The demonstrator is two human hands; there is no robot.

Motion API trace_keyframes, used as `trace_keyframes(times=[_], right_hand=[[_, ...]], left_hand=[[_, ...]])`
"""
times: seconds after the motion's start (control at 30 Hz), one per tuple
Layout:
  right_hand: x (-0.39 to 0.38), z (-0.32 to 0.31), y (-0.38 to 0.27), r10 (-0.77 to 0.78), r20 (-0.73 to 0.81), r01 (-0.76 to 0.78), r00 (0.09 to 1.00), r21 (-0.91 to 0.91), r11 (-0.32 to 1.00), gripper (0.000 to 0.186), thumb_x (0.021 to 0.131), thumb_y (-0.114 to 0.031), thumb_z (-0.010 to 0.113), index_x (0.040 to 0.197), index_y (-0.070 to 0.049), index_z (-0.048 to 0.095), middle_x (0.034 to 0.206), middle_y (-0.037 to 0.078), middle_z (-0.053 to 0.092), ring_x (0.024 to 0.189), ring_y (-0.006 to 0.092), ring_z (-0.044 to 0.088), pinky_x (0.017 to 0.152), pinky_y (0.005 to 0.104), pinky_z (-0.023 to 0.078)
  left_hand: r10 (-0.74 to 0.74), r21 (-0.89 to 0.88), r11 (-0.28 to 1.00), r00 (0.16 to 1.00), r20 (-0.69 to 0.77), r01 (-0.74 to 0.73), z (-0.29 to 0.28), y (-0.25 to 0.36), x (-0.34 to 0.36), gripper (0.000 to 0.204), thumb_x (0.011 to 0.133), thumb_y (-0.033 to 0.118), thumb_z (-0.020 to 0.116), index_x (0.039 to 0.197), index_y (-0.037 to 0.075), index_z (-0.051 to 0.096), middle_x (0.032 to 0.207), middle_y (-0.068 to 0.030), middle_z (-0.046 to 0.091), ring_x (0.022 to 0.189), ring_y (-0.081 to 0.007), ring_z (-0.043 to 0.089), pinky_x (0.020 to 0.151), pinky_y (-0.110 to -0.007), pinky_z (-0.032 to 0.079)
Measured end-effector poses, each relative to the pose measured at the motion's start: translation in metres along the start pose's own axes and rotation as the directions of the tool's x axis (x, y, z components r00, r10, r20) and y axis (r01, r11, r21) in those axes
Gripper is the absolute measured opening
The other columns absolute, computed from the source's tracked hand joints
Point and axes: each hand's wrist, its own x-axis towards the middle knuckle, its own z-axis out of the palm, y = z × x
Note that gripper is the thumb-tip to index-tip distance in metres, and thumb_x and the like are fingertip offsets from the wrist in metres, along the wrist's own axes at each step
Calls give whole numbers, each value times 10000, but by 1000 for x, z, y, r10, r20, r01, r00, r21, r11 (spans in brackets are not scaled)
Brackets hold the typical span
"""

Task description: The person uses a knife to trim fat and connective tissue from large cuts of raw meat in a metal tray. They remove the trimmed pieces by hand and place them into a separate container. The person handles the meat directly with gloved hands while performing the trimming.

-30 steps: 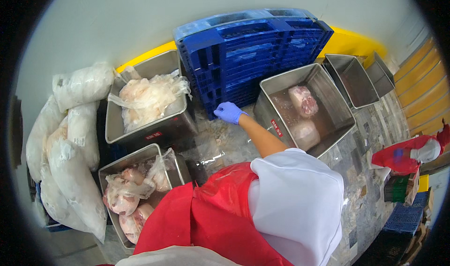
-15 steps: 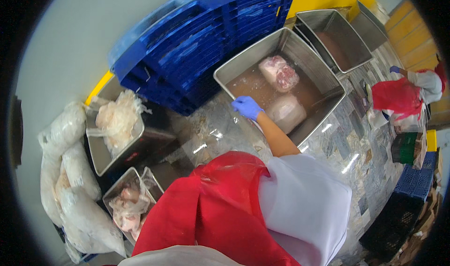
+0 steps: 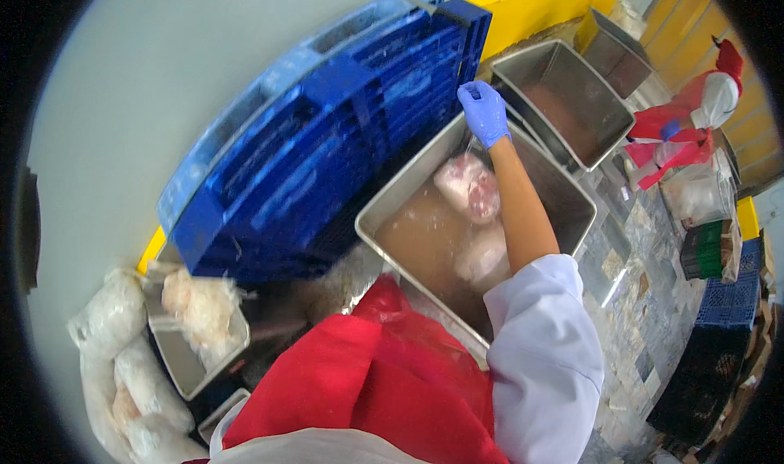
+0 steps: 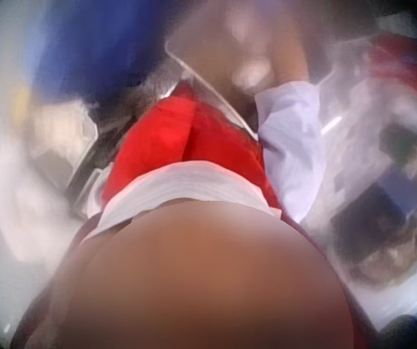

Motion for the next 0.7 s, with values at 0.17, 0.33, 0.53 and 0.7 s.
trace_keyframes(times=[0.17, 0.33, 0.53, 0.7], right_hand=[[137, 8, 8, -53, -23, 41, 998, -349, 936, 331, 836, -279, 676, 1003, 6, 691, 943, 188, 710, 896, 302, 687, 851, 381, 529], [241, 42, 47, -2, 47, 32, 999, -657, 753, 576, 846, -371, 654, 1315, -48, 562, 1320, 229, 554, 1243, 376, 513, 1038, 428, 433], [306, 78, 114, 25, 174, 114, 985, -741, 662, 556, 869, -385, 641, 1316, -63, 563, 1302, 238, 566, 1228, 374, 541, 1032, 443, 440], [297, 96, 99, 123, 191, 99, 974, -846, 523, 384, 923, -325, 599, 1156, -19, 606, 1220, 246, 600, 1124, 395, 596, 945, 467, 487]], left_hand=[[8, -53, 999, 991, 131, -1, -24, 95, 81, 427, 884, 388, 636, 1119, 36, 589, 950, -156, 660, 778, -259, 619, 683, -375, 499], [-30, -113, 992, 975, 222, 56, -40, 141, 115, 389, 917, 401, 606, 1085, 51, 612, 904, -140, 668, 723, -240, 618, 638, -369, 499], [-26, -243, 966, 965, 260, 92, -33, 154, 128, 365, 957, 417, 571, 1043, 69, 639, 848, -121, 677, 657, -218, 617, 583, -361, 499], [-173, -355, 918, 984, 41, 176, -38, 136, 88, 302, 958, 376, 602, 883, 84, 618, 656, -77, 608, 517, -201, 535, 488, -366, 433]])
